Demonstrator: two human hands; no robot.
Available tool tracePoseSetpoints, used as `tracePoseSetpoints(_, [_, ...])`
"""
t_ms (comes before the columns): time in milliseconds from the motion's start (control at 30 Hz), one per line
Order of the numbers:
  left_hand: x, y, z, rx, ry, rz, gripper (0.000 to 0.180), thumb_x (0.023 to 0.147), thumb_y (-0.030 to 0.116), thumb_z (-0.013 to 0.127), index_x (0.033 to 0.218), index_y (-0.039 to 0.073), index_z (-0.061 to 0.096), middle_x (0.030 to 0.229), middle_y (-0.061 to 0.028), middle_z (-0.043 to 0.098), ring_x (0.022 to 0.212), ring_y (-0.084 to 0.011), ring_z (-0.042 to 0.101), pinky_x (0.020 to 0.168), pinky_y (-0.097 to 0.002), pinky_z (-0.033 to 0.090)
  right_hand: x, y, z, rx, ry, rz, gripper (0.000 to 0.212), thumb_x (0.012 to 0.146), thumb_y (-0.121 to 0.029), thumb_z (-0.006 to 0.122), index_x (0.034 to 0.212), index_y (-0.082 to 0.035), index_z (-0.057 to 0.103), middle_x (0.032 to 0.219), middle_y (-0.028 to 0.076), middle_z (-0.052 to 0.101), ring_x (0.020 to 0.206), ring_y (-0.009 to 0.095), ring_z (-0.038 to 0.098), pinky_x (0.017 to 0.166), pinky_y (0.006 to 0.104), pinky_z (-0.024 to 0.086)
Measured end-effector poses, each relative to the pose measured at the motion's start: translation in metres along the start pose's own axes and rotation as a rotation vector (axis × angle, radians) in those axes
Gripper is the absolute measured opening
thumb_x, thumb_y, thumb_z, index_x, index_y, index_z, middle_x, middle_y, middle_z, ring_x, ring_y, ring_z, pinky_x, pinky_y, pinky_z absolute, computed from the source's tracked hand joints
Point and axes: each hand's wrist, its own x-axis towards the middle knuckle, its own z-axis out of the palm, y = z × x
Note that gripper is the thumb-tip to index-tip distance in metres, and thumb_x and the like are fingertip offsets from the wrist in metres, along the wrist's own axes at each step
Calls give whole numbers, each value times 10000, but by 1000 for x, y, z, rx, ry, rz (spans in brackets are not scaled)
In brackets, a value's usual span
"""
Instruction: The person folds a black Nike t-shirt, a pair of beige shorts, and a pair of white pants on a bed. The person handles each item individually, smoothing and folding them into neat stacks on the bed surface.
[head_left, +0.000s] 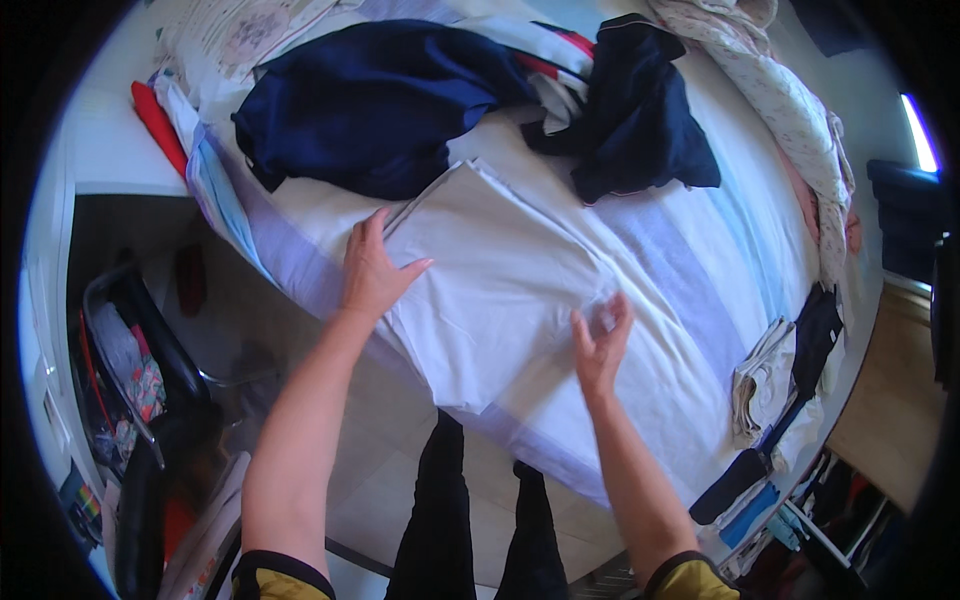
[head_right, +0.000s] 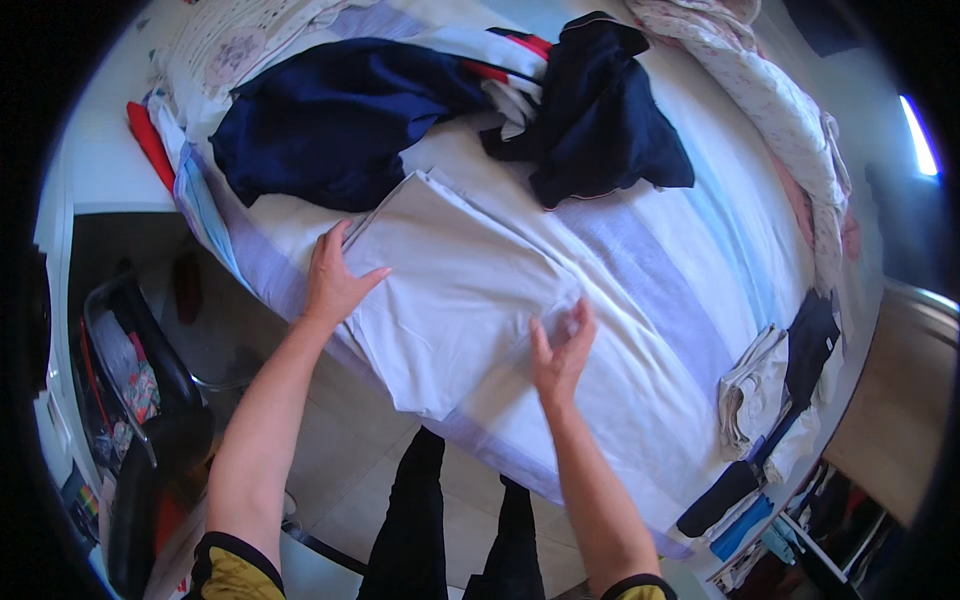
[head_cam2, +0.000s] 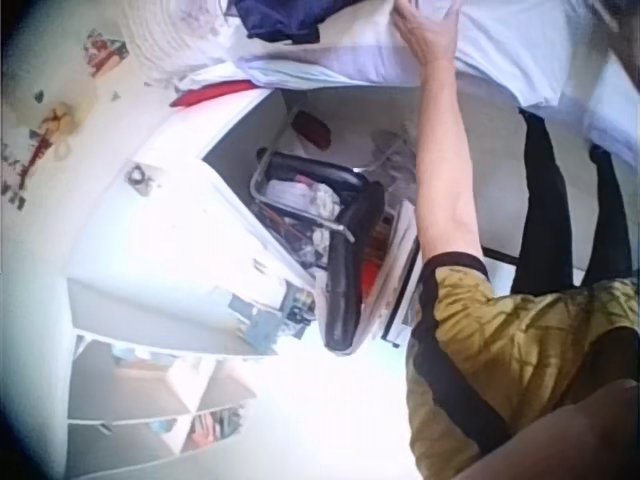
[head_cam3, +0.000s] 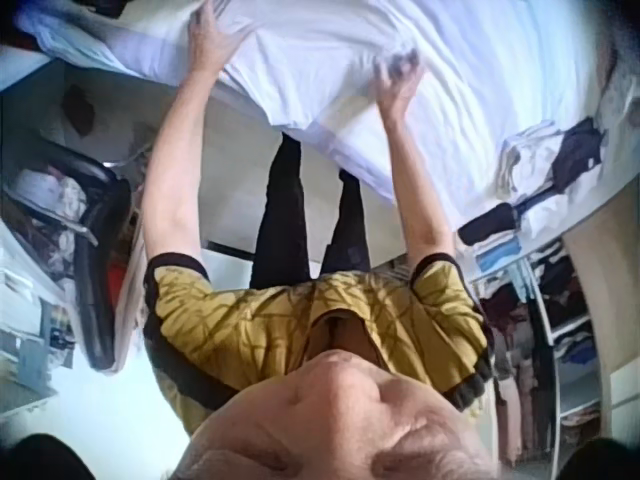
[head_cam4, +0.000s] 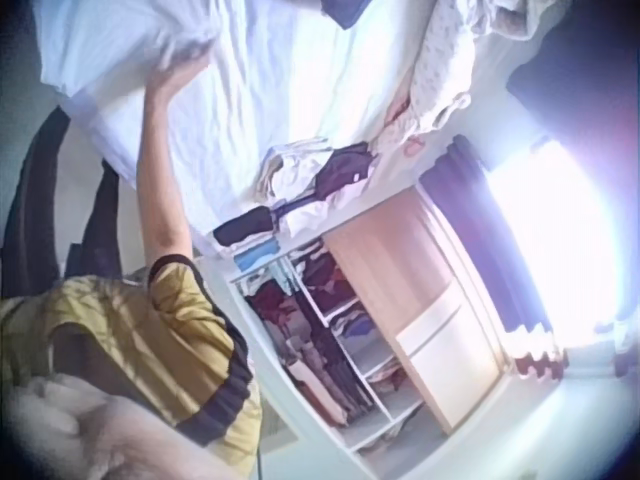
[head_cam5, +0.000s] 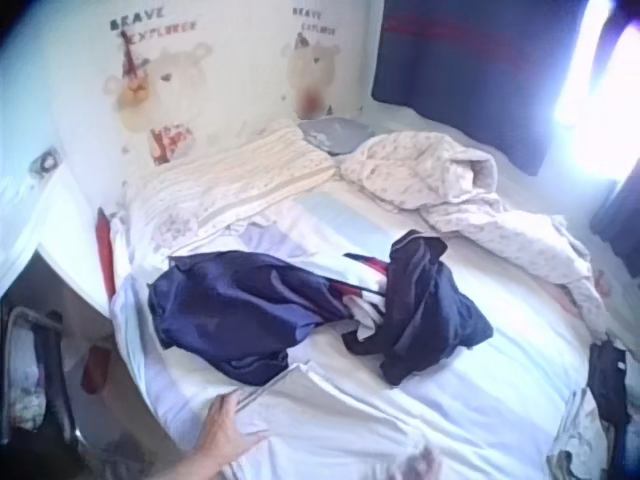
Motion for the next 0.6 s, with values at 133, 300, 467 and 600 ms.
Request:
tracePoseSetpoints(133, [37,-7,-18,-171,-502,-231,639,627,271,845,1136,-20,592,1020,-178,665,915,-279,643,836,-363,500,-62,-11,26,180,-116,473,378,758,-158,781,1006,-18,532,845,29,578,737,127,538,705,283,476])
tracePoseSetpoints(300, [33,-12,-21,-301,-688,-220,542,657,201,836,1105,-19,625,1027,-138,685,920,-210,650,850,-334,500,-79,-51,50,500,-283,799,521,789,-239,741,1168,74,567,1054,160,671,973,229,628,864,355,485])
tracePoseSetpoints(467, [-7,37,-32,-524,-704,-415,610,683,51,806,1232,-11,547,1120,-106,647,1003,-204,615,902,-352,493,-73,-49,-2,430,-285,618,459,818,-251,717,1149,40,589,1040,166,680,960,239,638,860,355,488])
tracePoseSetpoints(600, [-71,55,-16,-640,-629,-384,552,674,57,794,1169,-42,572,1086,-120,652,980,-208,623,883,-347,495,-84,-26,-59,356,-294,507,457,833,-260,713,1199,-20,581,1062,121,684,964,218,637,860,340,485])
